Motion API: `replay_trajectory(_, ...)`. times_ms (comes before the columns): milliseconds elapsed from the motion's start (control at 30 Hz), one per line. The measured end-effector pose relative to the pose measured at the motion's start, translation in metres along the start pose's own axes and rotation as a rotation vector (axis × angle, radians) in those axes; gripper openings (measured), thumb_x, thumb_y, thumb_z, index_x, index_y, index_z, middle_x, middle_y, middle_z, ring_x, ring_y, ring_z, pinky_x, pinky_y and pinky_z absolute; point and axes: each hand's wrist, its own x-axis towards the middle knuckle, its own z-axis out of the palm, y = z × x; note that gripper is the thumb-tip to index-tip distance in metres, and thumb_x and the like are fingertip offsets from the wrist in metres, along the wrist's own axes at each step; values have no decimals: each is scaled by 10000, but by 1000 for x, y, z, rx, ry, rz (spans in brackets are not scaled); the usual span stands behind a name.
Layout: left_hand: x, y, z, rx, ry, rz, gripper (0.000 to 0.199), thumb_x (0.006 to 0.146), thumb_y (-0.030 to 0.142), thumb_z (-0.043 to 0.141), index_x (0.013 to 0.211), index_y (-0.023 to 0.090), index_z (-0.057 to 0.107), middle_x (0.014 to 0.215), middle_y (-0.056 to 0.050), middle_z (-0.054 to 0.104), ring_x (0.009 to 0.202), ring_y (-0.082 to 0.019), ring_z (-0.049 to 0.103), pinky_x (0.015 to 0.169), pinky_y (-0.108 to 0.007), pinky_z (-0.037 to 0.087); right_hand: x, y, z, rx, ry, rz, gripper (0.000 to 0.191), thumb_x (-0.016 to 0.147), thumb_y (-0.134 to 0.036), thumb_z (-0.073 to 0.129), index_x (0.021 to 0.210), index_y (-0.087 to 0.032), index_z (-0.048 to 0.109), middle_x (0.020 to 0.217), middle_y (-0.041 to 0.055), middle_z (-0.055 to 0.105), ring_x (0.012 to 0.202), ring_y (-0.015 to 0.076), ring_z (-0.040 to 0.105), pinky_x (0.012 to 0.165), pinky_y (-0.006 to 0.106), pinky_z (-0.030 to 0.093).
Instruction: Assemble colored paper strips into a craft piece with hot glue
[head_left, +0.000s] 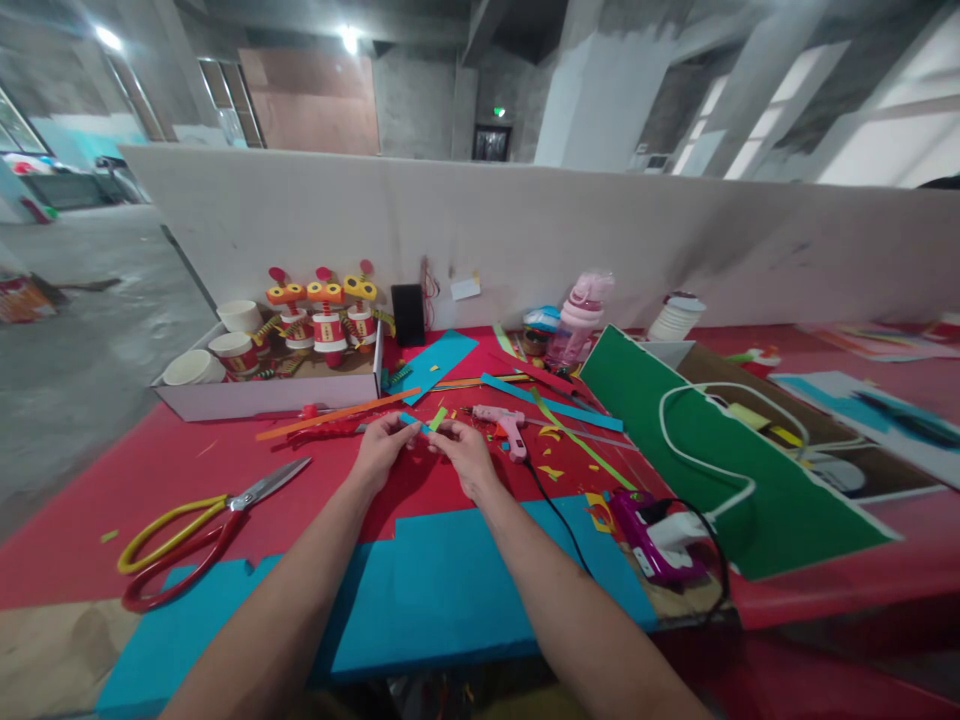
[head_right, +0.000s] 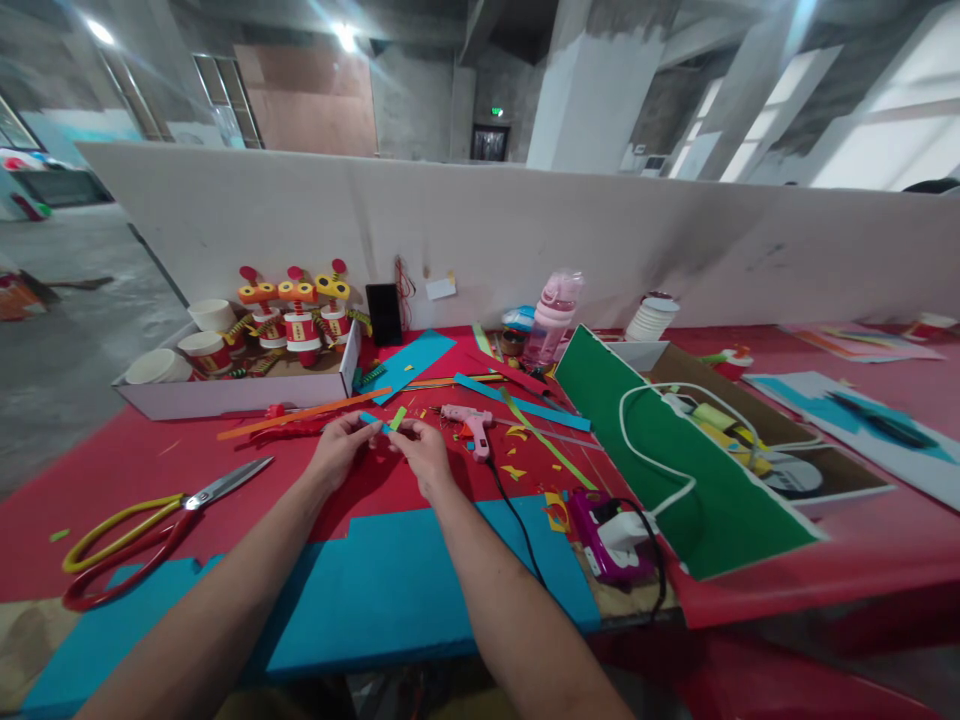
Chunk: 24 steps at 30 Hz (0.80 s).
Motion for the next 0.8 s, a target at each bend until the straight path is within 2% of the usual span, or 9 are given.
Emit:
replay_trajectory(133,0,0,0,-26,7,4,235,691,367,693,693,144,618,555,6,563,521,-92,490,556,-218,387,-1,-2,0,-46,53,-22,254,573,-326,746,725,-165,621,651,-16,634,643,147,627,658,278,507)
replay_trajectory(267,0,1,4,-56,-52,-80,275,639,355,736,785,136,657,660,-21,626,588,-107,546,579,-219,412,0,0,2,37,27,-60,288,576,-318,746,788,-171,620,718,-4,650,664,152,636,711,318,527)
replay_trajectory(367,1,-3,4,-51,-86,-98,269,629,347,746,774,136,663,677,-26,642,603,-111,561,578,-213,415,0,3,3,57,-21,-86,290,579,-323,747,791,-177,613,721,0,650,661,158,639,724,342,540)
replay_trajectory(500,2,-8,1,-40,-64,-81,241,653,348,732,748,136,667,676,-22,644,588,-103,551,580,-212,413,-2,3,3,60,-55,-68,282,594,-307,744,799,-172,606,717,-4,652,644,153,646,736,347,549)
replay_trajectory(667,1,-5,1,-13,-42,-52,222,679,340,714,707,126,660,607,-7,602,560,-89,514,567,-205,401,-2,1,4,64,-32,-33,291,595,-321,748,787,-149,613,693,2,648,638,148,650,761,357,550)
replay_trajectory(800,-1,-2,4,-56,-60,-94,224,652,330,733,710,129,654,594,0,593,543,-86,505,552,-207,401,0,2,3,64,2,-53,304,587,-355,753,768,-160,603,694,-4,642,660,148,653,757,356,556)
